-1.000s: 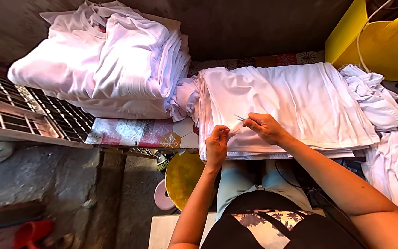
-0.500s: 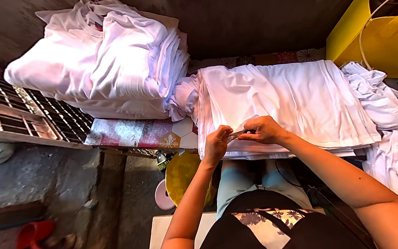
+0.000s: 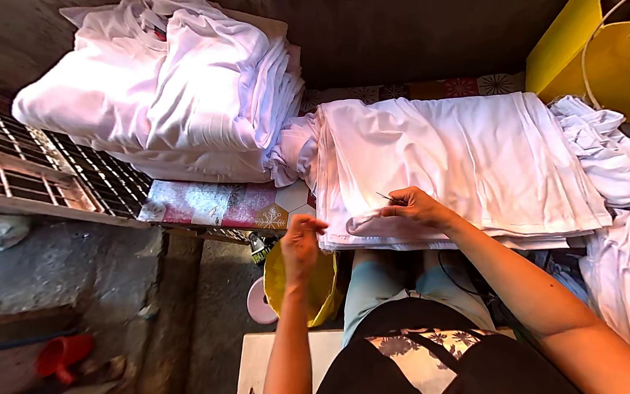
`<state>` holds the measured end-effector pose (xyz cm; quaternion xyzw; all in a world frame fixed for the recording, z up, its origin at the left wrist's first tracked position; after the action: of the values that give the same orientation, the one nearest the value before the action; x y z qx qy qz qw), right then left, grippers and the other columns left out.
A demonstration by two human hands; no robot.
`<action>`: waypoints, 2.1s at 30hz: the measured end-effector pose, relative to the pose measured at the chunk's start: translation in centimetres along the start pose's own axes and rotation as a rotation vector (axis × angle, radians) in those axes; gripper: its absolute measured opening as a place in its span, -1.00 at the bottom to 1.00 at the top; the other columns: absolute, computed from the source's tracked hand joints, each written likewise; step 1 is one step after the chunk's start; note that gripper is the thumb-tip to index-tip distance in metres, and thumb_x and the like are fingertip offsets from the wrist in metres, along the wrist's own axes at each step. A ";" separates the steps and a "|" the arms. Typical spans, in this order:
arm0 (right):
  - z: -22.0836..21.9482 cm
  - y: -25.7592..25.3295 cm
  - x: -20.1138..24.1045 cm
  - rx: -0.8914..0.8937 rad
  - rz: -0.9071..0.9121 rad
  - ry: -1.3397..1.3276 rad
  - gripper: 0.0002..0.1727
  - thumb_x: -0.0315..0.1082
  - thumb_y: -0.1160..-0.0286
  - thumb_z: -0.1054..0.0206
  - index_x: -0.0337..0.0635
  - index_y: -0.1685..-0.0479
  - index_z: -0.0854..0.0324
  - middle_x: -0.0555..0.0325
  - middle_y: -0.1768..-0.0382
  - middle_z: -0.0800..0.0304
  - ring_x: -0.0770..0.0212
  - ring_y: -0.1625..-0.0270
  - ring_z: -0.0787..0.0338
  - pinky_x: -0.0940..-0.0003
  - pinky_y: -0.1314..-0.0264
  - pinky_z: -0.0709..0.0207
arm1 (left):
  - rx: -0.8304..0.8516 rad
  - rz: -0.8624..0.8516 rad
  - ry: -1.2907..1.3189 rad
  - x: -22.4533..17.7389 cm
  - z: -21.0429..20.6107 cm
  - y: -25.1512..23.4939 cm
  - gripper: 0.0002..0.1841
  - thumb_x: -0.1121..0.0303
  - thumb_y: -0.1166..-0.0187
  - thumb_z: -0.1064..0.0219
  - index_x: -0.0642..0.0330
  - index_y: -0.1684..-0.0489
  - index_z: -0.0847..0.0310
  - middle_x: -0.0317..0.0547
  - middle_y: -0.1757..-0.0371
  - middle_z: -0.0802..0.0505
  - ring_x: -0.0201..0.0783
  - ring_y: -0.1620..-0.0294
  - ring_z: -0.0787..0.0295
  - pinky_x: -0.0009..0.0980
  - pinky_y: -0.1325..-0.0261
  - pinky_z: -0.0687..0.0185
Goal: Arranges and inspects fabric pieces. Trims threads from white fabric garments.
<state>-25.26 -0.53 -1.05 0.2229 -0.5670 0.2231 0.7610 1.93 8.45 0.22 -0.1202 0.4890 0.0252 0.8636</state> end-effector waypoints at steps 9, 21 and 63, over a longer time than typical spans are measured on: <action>-0.4 0.4 1.0 0.014 0.010 0.017 -0.70 -0.41 -0.51 -0.47 -0.21 0.59 -0.55 0.37 0.72 -0.40 0.56 0.63 -0.33 0.61 0.50 -0.23 | 0.114 0.021 -0.042 -0.2 -1.6 0.7 -0.39 0.27 -0.47 -0.52 0.52 -0.42 -0.51 0.32 -0.47 -0.66 0.12 -0.54 -0.57 0.05 -0.57 -0.47; -3.5 4.1 3.6 -0.602 0.092 0.204 -0.73 -0.33 -0.40 -0.53 -0.33 0.54 -0.68 0.19 0.59 -0.58 0.45 0.54 -0.47 0.51 0.44 -0.36 | 0.143 0.331 0.545 -5.2 -8.1 -0.4 -0.79 0.60 -0.47 -0.48 0.26 0.02 -0.62 -0.25 0.38 -0.91 -0.47 0.35 -0.86 -0.48 0.10 -0.78; 4.7 8.8 -1.1 -0.797 -0.129 0.824 -0.74 -0.45 -0.42 -0.44 -0.49 0.04 -0.68 -0.40 0.07 -0.76 -0.41 0.14 -0.82 -0.38 0.27 -0.60 | -0.049 -0.146 -0.052 -1.8 -6.2 2.4 -0.80 0.66 -0.30 -0.39 0.38 0.14 -0.71 -0.08 0.30 -0.86 -0.41 0.37 -0.72 -0.51 0.24 -0.63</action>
<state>-34.34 3.66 -0.11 -0.1523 -0.2492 0.0139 0.9563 -4.60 9.49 -1.81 -0.1760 0.4558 -0.0225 0.8722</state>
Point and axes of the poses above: each hand's wrist, its own y-axis away from the middle knuckle, its own z-axis out of the back of the hand, x = y × z, the point moved 4 cm from there along -y, towards the middle knuckle
